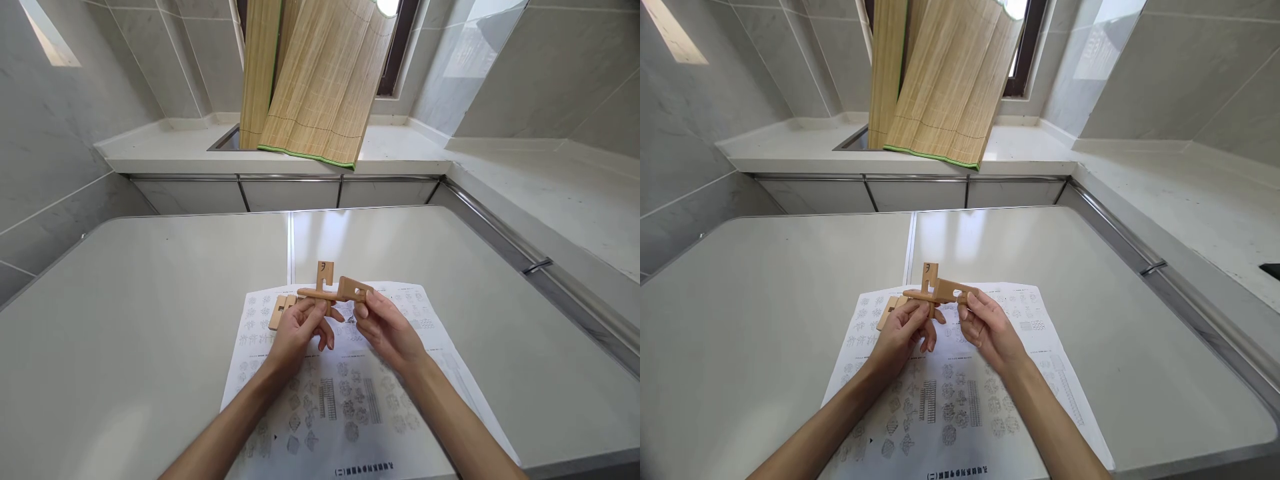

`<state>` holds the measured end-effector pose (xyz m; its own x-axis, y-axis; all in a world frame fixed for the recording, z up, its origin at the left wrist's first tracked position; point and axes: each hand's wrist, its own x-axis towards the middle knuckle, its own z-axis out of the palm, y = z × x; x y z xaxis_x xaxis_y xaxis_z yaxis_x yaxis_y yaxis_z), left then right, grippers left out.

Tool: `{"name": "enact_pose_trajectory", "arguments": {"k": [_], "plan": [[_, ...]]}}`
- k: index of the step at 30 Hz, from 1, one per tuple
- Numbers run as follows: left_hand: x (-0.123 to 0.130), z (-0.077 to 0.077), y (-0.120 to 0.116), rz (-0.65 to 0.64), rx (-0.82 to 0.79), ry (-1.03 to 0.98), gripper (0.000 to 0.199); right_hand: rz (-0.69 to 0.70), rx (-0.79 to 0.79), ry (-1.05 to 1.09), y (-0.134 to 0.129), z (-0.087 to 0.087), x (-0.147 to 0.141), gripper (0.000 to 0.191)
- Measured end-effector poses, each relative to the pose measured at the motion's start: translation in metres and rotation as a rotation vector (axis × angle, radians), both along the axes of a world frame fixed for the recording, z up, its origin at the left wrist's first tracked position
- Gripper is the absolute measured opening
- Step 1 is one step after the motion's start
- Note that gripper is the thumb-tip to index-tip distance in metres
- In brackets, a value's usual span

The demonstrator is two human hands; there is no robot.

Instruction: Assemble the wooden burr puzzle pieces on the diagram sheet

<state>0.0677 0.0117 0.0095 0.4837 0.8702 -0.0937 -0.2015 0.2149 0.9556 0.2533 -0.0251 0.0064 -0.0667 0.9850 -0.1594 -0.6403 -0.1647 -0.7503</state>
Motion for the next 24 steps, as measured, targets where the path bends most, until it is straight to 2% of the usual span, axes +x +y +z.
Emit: {"name": "enact_pose_trajectory", "arguments": {"k": [8,17,24], "plan": [[0.0005,-0.0008,0.0006,0.011,-0.028,-0.018,0.042,0.024,0.036,-0.107,-0.0005,-0.0033,-0.0018,0.032],[0.0006,-0.0016,0.0006,-0.003,-0.013,-0.022,0.044,0.025,0.005,-0.080,-0.0035,0.0029,-0.0034,0.041],[-0.0002,0.0017,-0.0006,-0.033,0.009,-0.001,0.044,0.031,0.010,-0.101,-0.0036,0.0037,-0.0048,0.041]]}}
